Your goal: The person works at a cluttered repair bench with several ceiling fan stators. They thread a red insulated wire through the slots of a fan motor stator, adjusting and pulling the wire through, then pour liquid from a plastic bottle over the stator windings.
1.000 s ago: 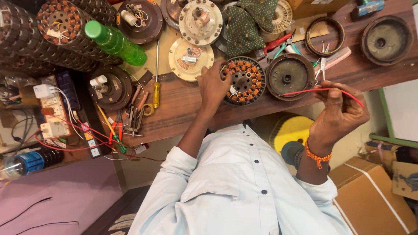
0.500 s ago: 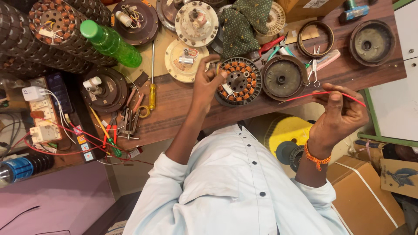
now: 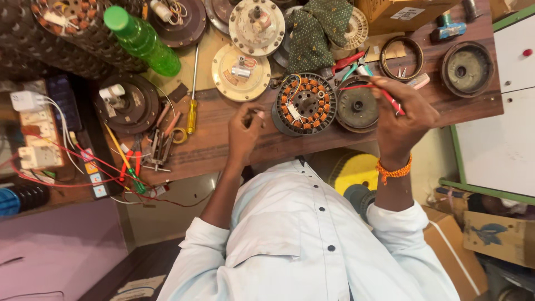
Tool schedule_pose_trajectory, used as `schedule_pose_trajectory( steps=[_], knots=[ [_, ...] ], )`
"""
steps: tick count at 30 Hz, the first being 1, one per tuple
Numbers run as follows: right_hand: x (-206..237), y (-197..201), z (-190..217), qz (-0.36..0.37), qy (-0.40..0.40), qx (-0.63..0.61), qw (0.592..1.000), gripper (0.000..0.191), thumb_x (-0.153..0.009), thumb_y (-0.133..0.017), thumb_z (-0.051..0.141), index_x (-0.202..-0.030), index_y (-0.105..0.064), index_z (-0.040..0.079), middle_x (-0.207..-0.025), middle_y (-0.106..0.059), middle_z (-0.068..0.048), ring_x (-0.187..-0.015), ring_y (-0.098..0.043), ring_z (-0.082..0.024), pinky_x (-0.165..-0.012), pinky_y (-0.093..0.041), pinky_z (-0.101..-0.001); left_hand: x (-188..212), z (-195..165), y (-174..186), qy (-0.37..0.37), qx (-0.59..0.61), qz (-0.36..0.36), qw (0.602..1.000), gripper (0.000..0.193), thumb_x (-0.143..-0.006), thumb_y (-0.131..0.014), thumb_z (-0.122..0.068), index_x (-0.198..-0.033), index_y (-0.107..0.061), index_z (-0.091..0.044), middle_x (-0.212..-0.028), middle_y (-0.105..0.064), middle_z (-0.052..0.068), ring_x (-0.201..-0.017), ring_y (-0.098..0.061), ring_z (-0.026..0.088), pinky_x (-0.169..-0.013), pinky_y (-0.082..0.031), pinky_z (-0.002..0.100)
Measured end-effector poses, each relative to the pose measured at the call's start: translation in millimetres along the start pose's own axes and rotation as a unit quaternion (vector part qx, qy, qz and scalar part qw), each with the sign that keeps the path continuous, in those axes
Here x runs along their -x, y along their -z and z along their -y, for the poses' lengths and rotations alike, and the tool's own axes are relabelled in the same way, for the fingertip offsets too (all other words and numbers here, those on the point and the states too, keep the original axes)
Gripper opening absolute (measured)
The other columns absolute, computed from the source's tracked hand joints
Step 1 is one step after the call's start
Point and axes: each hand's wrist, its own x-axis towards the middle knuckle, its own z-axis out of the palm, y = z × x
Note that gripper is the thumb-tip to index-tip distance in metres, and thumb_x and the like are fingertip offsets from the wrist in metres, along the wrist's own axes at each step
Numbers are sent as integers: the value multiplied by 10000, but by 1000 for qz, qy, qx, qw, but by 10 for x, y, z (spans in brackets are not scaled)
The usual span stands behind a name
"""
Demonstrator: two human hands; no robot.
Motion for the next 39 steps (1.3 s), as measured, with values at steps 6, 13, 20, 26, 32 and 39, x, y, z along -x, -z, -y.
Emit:
schedule_pose_trajectory(
  steps=[6,13,20,26,32,39],
  knots=[
    [-131,-105,131,110,132,77,982,116,-977,-821,-60,-1050,-736,-26,-1077,-777,-151,-1010,-783,-258,-898,-622,-332,184,50,8,-26,-85,19,996,114,-958,-663,-57,-1062,-689,-16,-889,-722,34,-743,-673,88,-686,-542,257],
    [9,-248,237,135,214,90,963,104,-920,-810,-81,-982,-738,-39,-1013,-772,-174,-963,-778,-297,-856,-625,-353,251,-27,119,-15,-106,-21,994,115,-954,-654,-45,-1057,-691,-11,-800,-707,54,-718,-674,105,-669,-523,272],
    [97,-207,230,128,214,107,962,118,-920,-811,-100,-984,-739,-30,-1047,-775,-166,-1007,-779,-305,-895,-634,-365,232,-55,223,-21,-111,-29,993,120,-951,-660,-60,-1061,-697,-31,-768,-695,53,-678,-656,115,-633,-514,282],
    [137,-148,129,86,200,108,970,115,-927,-813,-95,-975,-739,-21,-1043,-778,-169,-993,-783,-312,-874,-624,-364,227,-60,234,-29,-124,-25,991,120,-947,-667,-65,-1061,-695,-37,-759,-692,53,-668,-655,121,-632,-517,289],
    [131,-161,137,84,188,105,973,118,-942,-821,-93,-974,-732,-23,-1052,-780,-168,-992,-786,-302,-872,-629,-356,238,-63,275,-25,-125,-19,992,99,-957,-662,-69,-1048,-686,-37,-758,-692,58,-663,-658,129,-629,-516,295],
    [48,-187,254,180,195,111,958,117,-911,-819,-73,-998,-749,-36,-1038,-773,-158,-963,-781,-280,-821,-617,-330,246,-72,319,-28,-135,-19,990,78,-956,-663,-69,-1027,-680,-43,-765,-697,71,-671,-666,143,-631,-517,303]
  ],
)
